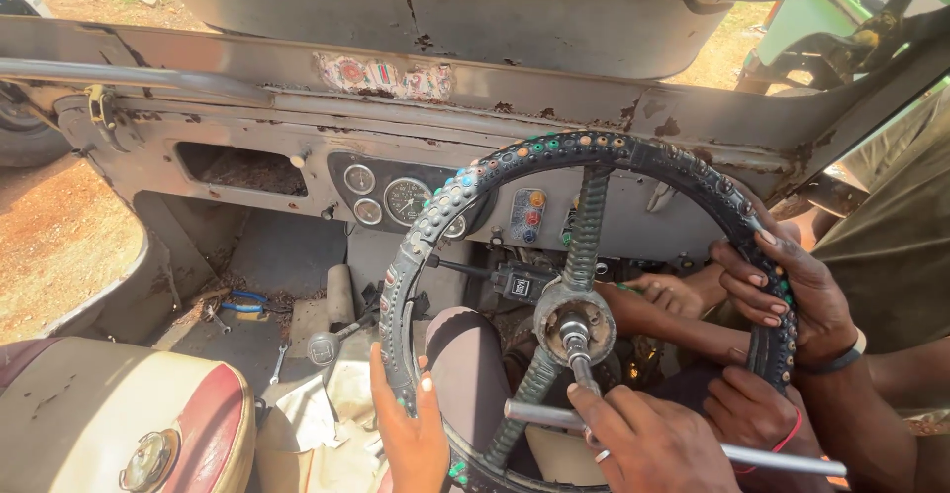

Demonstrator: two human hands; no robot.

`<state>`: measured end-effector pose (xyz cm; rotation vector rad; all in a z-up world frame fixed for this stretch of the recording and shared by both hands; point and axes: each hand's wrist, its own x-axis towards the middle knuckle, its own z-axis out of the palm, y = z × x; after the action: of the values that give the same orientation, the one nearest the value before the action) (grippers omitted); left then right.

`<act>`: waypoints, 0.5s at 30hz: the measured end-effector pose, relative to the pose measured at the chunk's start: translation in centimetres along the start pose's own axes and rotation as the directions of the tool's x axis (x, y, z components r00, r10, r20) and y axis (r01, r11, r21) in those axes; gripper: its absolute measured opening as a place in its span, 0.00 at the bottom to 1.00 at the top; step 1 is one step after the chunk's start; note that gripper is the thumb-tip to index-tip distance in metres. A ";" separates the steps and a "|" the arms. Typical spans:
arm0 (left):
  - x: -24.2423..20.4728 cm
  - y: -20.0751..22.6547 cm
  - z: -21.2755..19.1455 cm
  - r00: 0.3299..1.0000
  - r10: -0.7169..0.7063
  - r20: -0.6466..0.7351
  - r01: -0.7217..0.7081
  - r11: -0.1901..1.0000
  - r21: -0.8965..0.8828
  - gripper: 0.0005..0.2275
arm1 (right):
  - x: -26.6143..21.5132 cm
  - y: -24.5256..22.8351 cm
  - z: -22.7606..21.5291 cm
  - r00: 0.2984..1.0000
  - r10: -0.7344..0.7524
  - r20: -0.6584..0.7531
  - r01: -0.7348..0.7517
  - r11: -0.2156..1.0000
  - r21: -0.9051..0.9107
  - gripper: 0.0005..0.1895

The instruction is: Loosening and removing the center mounting components of a vehicle's steering wheel to disassemble the steering column.

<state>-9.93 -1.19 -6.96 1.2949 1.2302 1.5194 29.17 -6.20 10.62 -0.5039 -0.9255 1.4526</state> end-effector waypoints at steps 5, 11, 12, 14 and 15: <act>0.4 -1.1 0.6 0.957 0.279 -0.075 -0.267 0.953 0.141 0.30 | 0.7 -0.5 0.0 0.999 -0.019 0.042 0.020 1.000 -0.008 0.35; -0.9 -0.4 0.9 0.809 0.586 -0.044 -0.495 0.720 0.486 0.30 | 0.6 -0.1 -0.1 0.999 -0.034 -0.005 0.034 0.998 0.047 0.37; -1.6 -0.4 1.4 0.791 0.611 -0.033 -0.533 0.714 0.454 0.27 | 0.7 -0.2 -0.2 1.000 -0.031 -0.004 0.031 0.998 0.051 0.37; -3.2 -2.1 1.8 0.781 0.625 -0.014 -0.562 0.711 0.423 0.24 | 0.3 -0.2 -0.3 1.000 -0.020 -0.016 0.021 0.998 0.061 0.37; -3.6 -3.6 1.9 0.868 0.489 0.084 -0.492 0.870 0.023 0.27 | 0.2 -0.2 -0.3 1.000 -0.005 0.015 0.004 0.998 0.057 0.36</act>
<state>-7.51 -3.45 -11.26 1.7761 0.9254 1.7759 29.52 -5.93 10.63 -0.4492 -0.8944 1.4763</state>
